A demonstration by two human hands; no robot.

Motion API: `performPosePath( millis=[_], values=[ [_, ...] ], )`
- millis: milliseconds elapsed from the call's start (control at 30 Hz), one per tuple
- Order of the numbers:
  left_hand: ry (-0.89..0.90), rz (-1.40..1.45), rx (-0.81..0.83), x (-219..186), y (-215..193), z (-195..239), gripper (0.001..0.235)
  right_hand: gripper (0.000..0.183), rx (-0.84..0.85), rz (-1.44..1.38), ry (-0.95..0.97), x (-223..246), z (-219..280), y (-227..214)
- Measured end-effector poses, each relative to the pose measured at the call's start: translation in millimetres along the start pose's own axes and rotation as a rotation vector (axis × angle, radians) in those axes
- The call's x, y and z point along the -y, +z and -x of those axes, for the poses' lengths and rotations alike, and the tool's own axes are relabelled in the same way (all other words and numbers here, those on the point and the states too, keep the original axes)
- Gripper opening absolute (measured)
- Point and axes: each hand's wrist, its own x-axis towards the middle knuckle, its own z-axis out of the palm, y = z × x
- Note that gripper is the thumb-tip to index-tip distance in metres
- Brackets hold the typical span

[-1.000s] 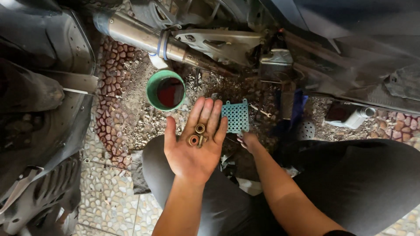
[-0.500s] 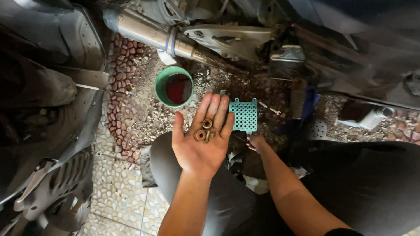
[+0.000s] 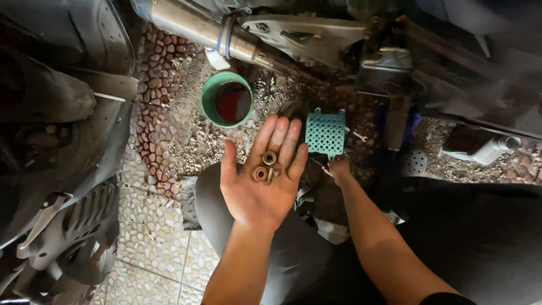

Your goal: The person cleans a small metal part with a blue cloth, then uses a wrench to loosen and remove a bolt from the motorcycle's engine area. They place the removed bolt and other small parts into a blue plastic tray.

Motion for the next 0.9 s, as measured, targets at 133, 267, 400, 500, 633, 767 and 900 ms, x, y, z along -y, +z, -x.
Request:
performPosePath(
  millis=[133, 267, 400, 500, 633, 767, 900],
  values=[
    [0.008, -0.014, 0.002, -0.5, 1.2, 2.4, 0.076, 0.011, -0.043, -0.046, -0.051, -58.6, -119.9, -48.3],
    [-0.006, 0.006, 0.024, -2.6, -0.7, 2.6, 0.076, 0.009, -0.207, 0.036, -0.133, 32.1, -9.0, -37.7],
    [0.002, 0.006, 0.020, -4.4, 0.1, 2.9, 0.076, 0.018, -0.372, 0.170, -0.362, 8.0, -80.0, -75.4],
    [0.006, 0.019, 0.022, -6.2, 0.4, 4.1, 0.076, 0.019, -0.409, 0.178, -0.486, 9.8, -94.5, -93.7],
    [0.001, 0.030, 0.073, -9.4, -3.8, 6.0, 0.075, 0.021, -0.337, -0.104, -0.276, 57.5, -33.9, -73.7],
    [0.007, 0.032, 0.089, -12.1, -3.7, 7.2, 0.074, 0.024, -0.362, -0.205, -0.154, 75.5, -13.6, -63.0],
    [0.026, 0.030, 0.060, -12.7, -1.9, 7.6, 0.074, 0.039, -0.577, -0.027, -0.101, 80.9, -5.9, -59.8]
  ],
)
